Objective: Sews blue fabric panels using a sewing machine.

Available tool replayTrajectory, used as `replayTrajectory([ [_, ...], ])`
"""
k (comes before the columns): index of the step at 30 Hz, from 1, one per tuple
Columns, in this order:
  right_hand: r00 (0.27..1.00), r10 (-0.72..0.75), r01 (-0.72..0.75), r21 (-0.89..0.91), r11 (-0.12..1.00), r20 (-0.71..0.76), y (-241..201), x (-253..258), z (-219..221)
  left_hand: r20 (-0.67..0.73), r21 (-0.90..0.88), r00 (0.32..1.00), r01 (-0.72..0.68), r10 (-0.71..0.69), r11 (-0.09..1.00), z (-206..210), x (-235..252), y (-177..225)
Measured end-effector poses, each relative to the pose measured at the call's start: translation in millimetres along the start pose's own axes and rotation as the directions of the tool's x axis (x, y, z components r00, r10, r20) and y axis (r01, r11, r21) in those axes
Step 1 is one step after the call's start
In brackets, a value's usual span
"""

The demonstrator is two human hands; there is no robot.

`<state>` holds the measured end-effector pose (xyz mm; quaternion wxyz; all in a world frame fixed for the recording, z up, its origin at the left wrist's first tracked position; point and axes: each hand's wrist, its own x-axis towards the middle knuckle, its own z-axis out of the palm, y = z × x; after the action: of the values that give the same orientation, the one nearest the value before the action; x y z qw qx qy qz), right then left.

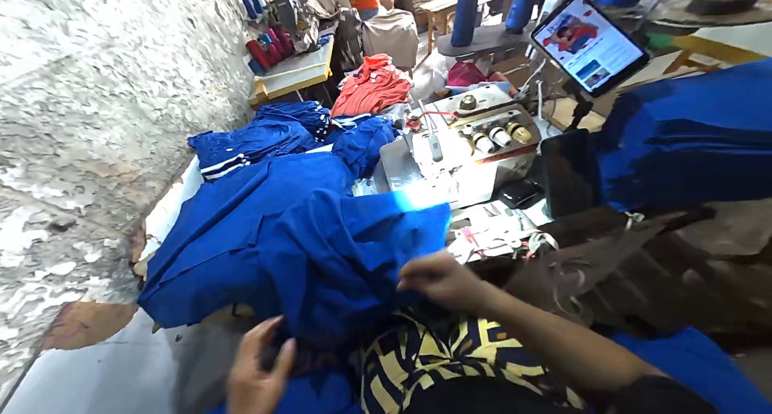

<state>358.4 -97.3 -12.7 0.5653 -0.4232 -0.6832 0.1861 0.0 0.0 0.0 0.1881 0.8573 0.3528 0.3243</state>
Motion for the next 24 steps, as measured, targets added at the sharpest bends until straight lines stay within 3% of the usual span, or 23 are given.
replayTrajectory([
  [1,0.986,-0.135,0.142,-0.071,0.987,0.093,-9,2,12,0.030,-0.118,0.980,-0.191,0.196,0.975,30,28,31],
  [3,0.932,-0.290,0.322,-0.126,0.938,0.219,-31,4,22,0.171,-0.239,0.854,-0.448,0.492,0.861,74,68,81],
  [5,0.924,-0.288,0.336,-0.175,0.925,0.250,-54,3,-1,0.322,-0.186,0.742,-0.560,0.589,0.807,88,91,96],
  [7,0.957,-0.262,0.291,-0.416,0.862,0.127,-66,-6,-43,0.530,-0.009,0.704,-0.553,0.473,0.833,79,104,89],
  [8,0.968,-0.251,0.225,-0.544,0.809,0.026,-68,-15,-65,0.551,0.091,0.729,-0.537,0.406,0.839,69,109,78],
  [10,0.960,-0.216,0.052,-0.641,0.766,-0.179,-63,-38,-106,0.465,0.203,0.812,-0.486,0.353,0.850,39,114,47],
  [12,0.925,-0.157,-0.076,-0.571,0.817,-0.347,-54,-62,-132,0.412,0.109,0.838,-0.435,0.357,0.894,0,118,22],
  [15,0.861,-0.017,-0.161,-0.304,0.939,-0.508,-41,-70,-136,0.477,-0.123,0.803,-0.341,0.357,0.932,-62,131,7],
  [17,0.835,0.102,-0.218,-0.155,0.964,-0.541,-31,-52,-125,0.479,-0.055,0.810,-0.356,0.338,0.933,-93,159,2],
  [18,0.828,0.173,-0.262,-0.095,0.960,-0.534,-26,-37,-119,0.448,0.107,0.848,-0.364,0.282,0.925,-101,178,-1],
  [20,0.831,0.306,-0.353,-0.016,0.936,-0.464,-8,-3,-108,0.354,0.424,0.935,-0.171,0.012,0.890,-89,216,12],
  [21,0.830,0.351,-0.382,0.017,0.924,-0.433,2,12,-103,0.337,0.497,0.936,-0.087,-0.100,0.864,-70,233,35],
  [22,0.827,0.387,-0.404,0.047,0.913,-0.407,10,26,-98,0.369,0.483,0.926,-0.117,-0.080,0.868,-45,246,61],
  [24,0.825,0.414,-0.417,0.082,0.905,-0.385,15,48,-90,0.461,0.295,0.872,-0.324,0.163,0.899,20,263,104],
])
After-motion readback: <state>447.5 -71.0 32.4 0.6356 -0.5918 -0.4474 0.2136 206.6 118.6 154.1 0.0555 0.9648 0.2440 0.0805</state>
